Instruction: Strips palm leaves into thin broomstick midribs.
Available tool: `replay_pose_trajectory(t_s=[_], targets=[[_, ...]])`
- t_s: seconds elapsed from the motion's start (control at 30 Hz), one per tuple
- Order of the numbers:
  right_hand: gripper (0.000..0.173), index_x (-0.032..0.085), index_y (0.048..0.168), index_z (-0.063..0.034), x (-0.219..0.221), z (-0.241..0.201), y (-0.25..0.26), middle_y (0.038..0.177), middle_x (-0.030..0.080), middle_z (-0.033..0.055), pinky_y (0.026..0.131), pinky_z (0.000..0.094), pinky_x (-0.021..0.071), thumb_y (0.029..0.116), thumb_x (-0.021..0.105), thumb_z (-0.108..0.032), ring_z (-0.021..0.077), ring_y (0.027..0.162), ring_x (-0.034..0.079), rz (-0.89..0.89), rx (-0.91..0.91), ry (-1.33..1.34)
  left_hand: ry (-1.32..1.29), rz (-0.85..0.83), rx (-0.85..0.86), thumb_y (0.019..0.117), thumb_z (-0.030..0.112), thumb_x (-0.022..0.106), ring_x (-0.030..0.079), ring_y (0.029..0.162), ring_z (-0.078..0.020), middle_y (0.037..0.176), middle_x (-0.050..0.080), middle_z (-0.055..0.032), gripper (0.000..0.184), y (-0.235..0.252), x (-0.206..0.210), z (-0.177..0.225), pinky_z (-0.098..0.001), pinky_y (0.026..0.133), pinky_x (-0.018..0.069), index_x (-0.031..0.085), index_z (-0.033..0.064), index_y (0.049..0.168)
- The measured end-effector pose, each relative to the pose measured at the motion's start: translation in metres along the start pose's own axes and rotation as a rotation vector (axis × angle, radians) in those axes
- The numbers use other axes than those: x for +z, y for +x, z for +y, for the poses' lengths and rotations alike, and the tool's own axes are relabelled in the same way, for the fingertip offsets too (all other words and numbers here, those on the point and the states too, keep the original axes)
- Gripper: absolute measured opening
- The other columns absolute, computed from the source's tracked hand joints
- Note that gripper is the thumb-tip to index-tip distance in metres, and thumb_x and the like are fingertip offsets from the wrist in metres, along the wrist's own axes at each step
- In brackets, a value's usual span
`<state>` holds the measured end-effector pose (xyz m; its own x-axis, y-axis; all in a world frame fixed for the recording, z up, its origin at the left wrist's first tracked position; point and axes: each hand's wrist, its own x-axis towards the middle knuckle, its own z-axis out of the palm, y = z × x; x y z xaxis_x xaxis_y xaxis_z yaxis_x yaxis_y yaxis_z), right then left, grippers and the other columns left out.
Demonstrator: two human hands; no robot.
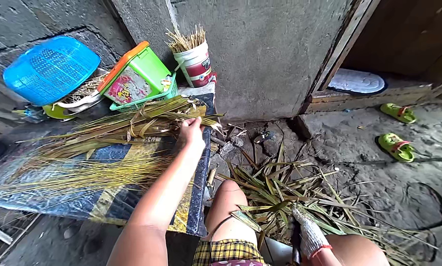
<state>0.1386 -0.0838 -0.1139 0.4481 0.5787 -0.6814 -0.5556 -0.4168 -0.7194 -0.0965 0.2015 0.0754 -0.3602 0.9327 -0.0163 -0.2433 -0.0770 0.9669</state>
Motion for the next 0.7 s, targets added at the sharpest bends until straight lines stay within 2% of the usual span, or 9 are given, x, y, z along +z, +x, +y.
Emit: replay_pose_trajectory(t_s=[0.1,0.17,0.27,0.37,0.53,0.6,0.67,0.7], targets=[[0.033,0.059,0.097,-0.0023,0.004,-0.012,-0.016,0.063,0.056,0.0045,0.045,0.0275,0.0502,0.1103,0.045,-0.029,0.0123,0.048,0.054,0.016,-0.008,-0.057,-0.183,-0.008,-0.170,0.0953,-0.003,0.064,0.060,0.095,-0.0219,0.124,0.051,-0.0175,0.062,-0.048,0.023,-0.002,-0.0362,0.080,0.0560,0.029,0.0054,0.146],[0.034,0.060,0.096,-0.0016,0.003,-0.012,-0.017,0.063,0.056,0.0050,0.046,0.0285,0.0499,0.1100,0.046,-0.028,0.0129,0.048,0.054,0.023,-0.026,-0.059,-0.231,-0.041,-0.245,0.0938,-0.004,0.066,0.061,0.090,-0.0223,0.121,0.054,-0.0174,0.072,-0.076,0.035,-0.004,-0.0371,0.076,0.0544,0.026,0.0107,0.151],[0.033,0.059,0.098,-0.0025,0.002,-0.010,-0.013,0.066,0.055,0.0041,0.048,0.0281,0.0506,0.1101,0.045,-0.030,0.0122,0.050,0.054,0.034,-0.014,-0.061,-0.294,-0.113,-0.277,0.0944,-0.006,0.064,0.062,0.091,-0.0232,0.117,0.057,-0.0171,0.066,-0.094,0.041,-0.006,-0.0370,0.077,0.0551,0.031,0.0095,0.150],[0.035,0.061,0.098,-0.0012,-0.009,0.005,0.006,0.066,0.058,0.0055,0.047,0.0291,0.0500,0.1093,0.048,-0.031,0.0139,0.050,0.055,0.015,-0.042,-0.033,-0.251,-0.081,-0.201,0.0960,-0.004,0.060,0.062,0.086,-0.0184,0.107,0.060,-0.0127,0.051,-0.075,0.036,-0.009,-0.0330,0.074,0.0542,0.040,0.0057,0.142],[0.033,0.062,0.093,-0.0037,-0.007,-0.003,0.002,0.064,0.057,0.0038,0.049,0.0281,0.0503,0.1088,0.048,-0.030,0.0126,0.051,0.055,-0.008,-0.032,-0.038,-0.114,0.109,-0.085,0.0997,0.002,0.056,0.058,0.111,-0.0252,0.129,0.056,-0.0167,0.054,0.006,-0.004,-0.008,-0.0462,0.091,0.0526,0.038,0.0083,0.150],[0.034,0.060,0.092,-0.0031,-0.003,-0.006,-0.005,0.063,0.056,0.0036,0.049,0.0278,0.0506,0.1091,0.048,-0.029,0.0117,0.050,0.055,0.000,-0.034,-0.062,-0.095,0.172,-0.076,0.1009,0.003,0.054,0.059,0.108,-0.0240,0.126,0.057,-0.0154,0.048,0.033,-0.021,-0.004,-0.0450,0.090,0.0525,0.043,0.0075,0.148],[0.032,0.062,0.095,-0.0022,-0.005,0.001,0.004,0.066,0.058,0.0051,0.050,0.0304,0.0524,0.1080,0.051,-0.030,0.0139,0.052,0.057,-0.007,-0.034,-0.061,-0.086,0.201,-0.139,0.1043,0.009,0.051,0.057,0.094,-0.0198,0.114,0.056,-0.0117,0.037,0.040,-0.027,0.005,-0.0372,0.078,0.0506,0.047,0.0076,0.141],[0.033,0.062,0.096,-0.0027,-0.010,0.010,0.016,0.068,0.059,0.0054,0.050,0.0313,0.0529,0.1076,0.051,-0.032,0.0148,0.054,0.058,-0.025,-0.039,-0.059,-0.105,0.184,-0.180,0.1064,0.012,0.049,0.058,0.096,-0.0217,0.118,0.057,-0.0144,0.038,0.036,-0.027,0.010,-0.0376,0.080,0.0511,0.046,0.0061,0.143]])
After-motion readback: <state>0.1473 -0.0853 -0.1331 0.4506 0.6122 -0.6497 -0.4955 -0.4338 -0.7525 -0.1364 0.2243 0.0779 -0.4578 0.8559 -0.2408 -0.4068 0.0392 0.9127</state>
